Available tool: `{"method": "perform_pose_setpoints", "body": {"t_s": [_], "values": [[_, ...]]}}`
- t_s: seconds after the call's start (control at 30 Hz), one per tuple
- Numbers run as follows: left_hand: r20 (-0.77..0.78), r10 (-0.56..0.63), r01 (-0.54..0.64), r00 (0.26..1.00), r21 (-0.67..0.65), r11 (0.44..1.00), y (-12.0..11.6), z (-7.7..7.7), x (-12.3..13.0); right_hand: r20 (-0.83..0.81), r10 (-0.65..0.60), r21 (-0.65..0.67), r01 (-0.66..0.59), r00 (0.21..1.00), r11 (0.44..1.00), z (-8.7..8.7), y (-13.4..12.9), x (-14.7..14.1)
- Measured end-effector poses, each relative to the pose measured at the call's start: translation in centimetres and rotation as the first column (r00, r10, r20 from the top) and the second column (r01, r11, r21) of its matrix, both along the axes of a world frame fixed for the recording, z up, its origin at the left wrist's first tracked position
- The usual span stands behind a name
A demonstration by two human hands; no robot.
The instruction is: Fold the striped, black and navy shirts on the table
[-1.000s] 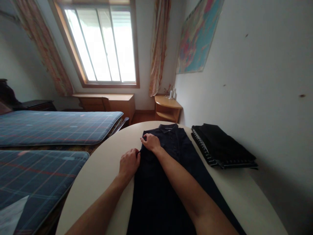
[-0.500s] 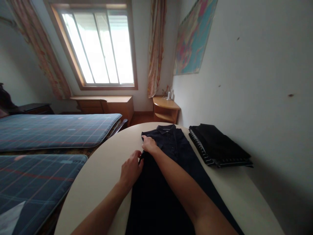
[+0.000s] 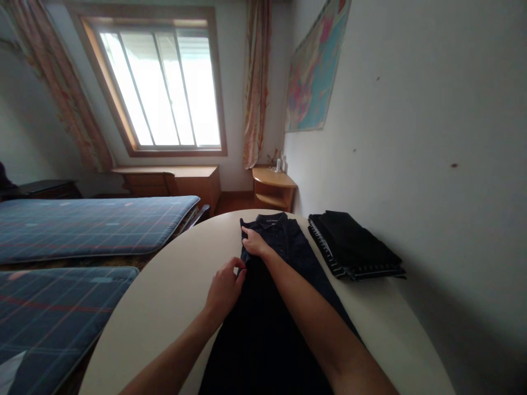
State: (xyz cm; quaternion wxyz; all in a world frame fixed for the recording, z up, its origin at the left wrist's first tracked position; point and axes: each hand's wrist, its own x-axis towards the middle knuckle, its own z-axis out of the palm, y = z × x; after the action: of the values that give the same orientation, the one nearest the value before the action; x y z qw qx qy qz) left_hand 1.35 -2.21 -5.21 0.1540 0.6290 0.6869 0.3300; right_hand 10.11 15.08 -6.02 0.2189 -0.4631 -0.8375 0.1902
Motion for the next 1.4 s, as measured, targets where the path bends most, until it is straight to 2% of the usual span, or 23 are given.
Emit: {"method": "perform_pose_setpoints", "body": {"t_s": [0.27, 0.43, 0.5, 0.57, 0.63, 0.77, 0.83, 0.9, 1.0, 1.07, 1.23, 1.4], "values": [[0.198, -0.093, 0.083, 0.976, 0.056, 0.995, 2.2, 1.4, 4.0, -0.086, -0.035, -0.027, 0.033, 0.996, 0.999, 0.9, 1.6, 5.5], [0.342, -0.169, 0.189, 0.925, -0.026, 0.982, 3.2, 0.4, 7.4, -0.091, -0.047, -0.059, 0.041, 0.995, 0.997, 0.0, 2.0, 8.8], [0.262, -0.226, 0.234, 0.938, 0.000, 0.972, 3.0, -0.4, 8.2, -0.095, -0.057, -0.066, 0.051, 0.994, 0.997, -0.5, 1.8, 9.6], [0.069, -0.286, 0.281, 0.956, 0.068, 0.957, 2.5, -1.2, 8.6, -0.108, -0.067, -0.067, 0.060, 0.992, 0.996, -0.9, 1.6, 10.2], [-0.114, -0.319, 0.331, 0.941, 0.103, 0.938, 1.8, -2.1, 8.6, -0.127, -0.074, -0.068, 0.066, 0.989, 0.996, -1.0, 1.3, 10.7], [-0.287, -0.350, 0.357, 0.892, -0.030, 0.934, 0.9, -3.5, 8.3, -0.152, -0.092, -0.043, 0.086, 0.984, 0.995, -0.3, 0.3, 12.3], [-0.326, -0.374, 0.365, 0.868, -0.091, 0.927, 0.7, -4.1, 8.1, -0.112, -0.081, -0.003, 0.081, 0.990, 0.997, 0.0, -0.5, 13.5], [-0.357, -0.388, 0.375, 0.850, -0.109, 0.921, 0.8, -4.4, 8.0, -0.038, -0.023, 0.028, 0.024, 0.999, 0.999, 0.1, -1.2, 14.9], [-0.387, -0.388, 0.381, 0.837, -0.099, 0.919, 1.4, -4.8, 7.6, 0.055, 0.097, 0.036, -0.099, 0.994, 0.994, -0.6, -2.2, 16.6], [-0.401, -0.398, 0.395, 0.825, -0.095, 0.914, 2.2, -4.8, 7.2, 0.098, 0.121, 0.036, -0.125, 0.988, 0.991, -1.5, -2.7, 17.3], [-0.408, -0.468, 0.463, 0.784, -0.117, 0.879, 4.7, -4.2, 5.7, 0.208, 0.030, 0.003, -0.031, 0.978, 1.000, -3.2, -3.2, 17.2], [-0.401, -0.481, 0.493, 0.780, -0.081, 0.866, 6.1, -3.7, 5.1, 0.243, -0.048, 0.041, 0.039, 0.969, 0.998, -3.5, -3.0, 16.4]]}}
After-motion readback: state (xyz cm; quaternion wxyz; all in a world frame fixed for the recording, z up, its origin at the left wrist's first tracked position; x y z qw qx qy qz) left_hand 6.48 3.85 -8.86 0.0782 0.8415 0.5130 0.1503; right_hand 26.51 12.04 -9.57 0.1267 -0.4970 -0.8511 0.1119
